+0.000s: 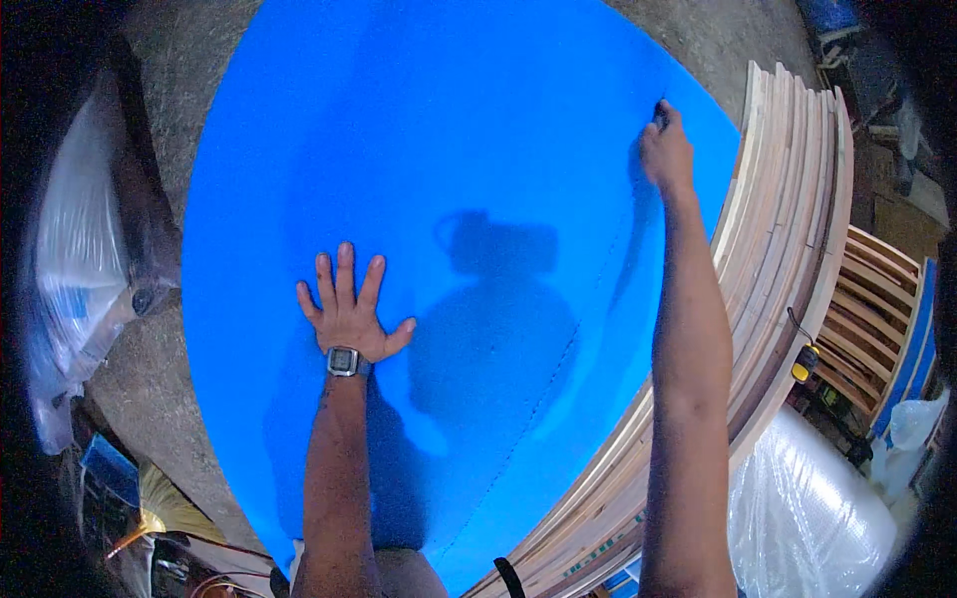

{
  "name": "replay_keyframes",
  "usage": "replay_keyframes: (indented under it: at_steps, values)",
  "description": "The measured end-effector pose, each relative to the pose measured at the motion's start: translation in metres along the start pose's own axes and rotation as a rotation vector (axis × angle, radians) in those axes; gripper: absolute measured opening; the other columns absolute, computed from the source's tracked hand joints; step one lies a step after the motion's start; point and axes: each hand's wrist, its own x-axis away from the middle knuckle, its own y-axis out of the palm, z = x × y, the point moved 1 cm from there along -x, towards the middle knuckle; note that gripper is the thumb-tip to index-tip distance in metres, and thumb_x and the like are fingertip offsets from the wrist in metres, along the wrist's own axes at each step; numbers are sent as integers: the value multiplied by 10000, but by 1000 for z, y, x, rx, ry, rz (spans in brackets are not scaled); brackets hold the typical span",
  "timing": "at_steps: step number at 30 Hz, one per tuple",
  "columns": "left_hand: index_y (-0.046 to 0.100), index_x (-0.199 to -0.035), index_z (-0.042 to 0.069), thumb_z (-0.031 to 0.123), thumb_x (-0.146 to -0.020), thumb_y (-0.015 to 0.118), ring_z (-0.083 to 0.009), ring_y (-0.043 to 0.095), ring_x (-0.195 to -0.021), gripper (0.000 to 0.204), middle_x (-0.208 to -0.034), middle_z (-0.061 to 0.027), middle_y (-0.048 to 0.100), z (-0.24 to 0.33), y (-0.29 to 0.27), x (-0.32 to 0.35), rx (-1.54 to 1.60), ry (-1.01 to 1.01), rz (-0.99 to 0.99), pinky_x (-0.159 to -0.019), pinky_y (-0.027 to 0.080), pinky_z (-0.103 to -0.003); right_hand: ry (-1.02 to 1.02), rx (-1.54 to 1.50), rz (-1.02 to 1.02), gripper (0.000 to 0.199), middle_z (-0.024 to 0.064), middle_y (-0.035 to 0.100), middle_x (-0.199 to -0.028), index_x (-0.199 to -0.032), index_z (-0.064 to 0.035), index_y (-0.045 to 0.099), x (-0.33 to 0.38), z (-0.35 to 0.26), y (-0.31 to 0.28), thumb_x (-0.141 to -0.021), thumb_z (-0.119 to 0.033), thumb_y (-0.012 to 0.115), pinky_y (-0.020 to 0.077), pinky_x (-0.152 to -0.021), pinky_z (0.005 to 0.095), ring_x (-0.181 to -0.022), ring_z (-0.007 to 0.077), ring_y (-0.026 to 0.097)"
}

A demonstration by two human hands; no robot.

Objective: Measure and cut a blue foam sheet using a tape measure and utility knife.

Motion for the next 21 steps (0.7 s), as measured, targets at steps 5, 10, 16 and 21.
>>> replay_keyframes:
  at_steps: [5, 10, 16, 21]
  values:
    - [339, -1341, 230, 681, -695, 405, -360, 150, -1320, 791, -1433, -118, 220, 3, 0, -2, 12, -17, -21, -988, 42, -608, -32, 28, -35, 514, 247, 531, -1132, -1257, -21, 387, -31, 12, 0, -781, -192, 477, 413, -887, 412, -1028, 393, 526]
    - [335, -1342, 224, 664, -692, 421, -345, 145, -1324, 790, -1435, -109, 220, 2, -2, -5, -7, -19, -13, -993, 42, -605, -15, 39, -122, 532, 245, 522, -1148, -1272, -24, 362, -2, 6, -4, -780, -192, 474, 409, -901, 399, -1042, 390, 519]
    - [339, -1339, 237, 625, -681, 460, -339, 154, -1323, 774, -1439, -99, 211, 5, -5, -7, -3, -24, -11, -996, 50, -603, -15, -8, -107, 533, 250, 540, -1111, -1285, -39, 336, 54, 5, -13, -788, -177, 471, 411, -890, 416, -1017, 404, 529]
    - [341, -1339, 241, 622, -686, 456, -339, 161, -1321, 764, -1440, -94, 209, 4, -7, -6, 12, -34, -28, -997, 49, -601, 74, -72, -185, 529, 271, 542, -1088, -1294, -64, 327, 88, 0, -20, -797, -165, 478, 426, -857, 432, -986, 410, 544]
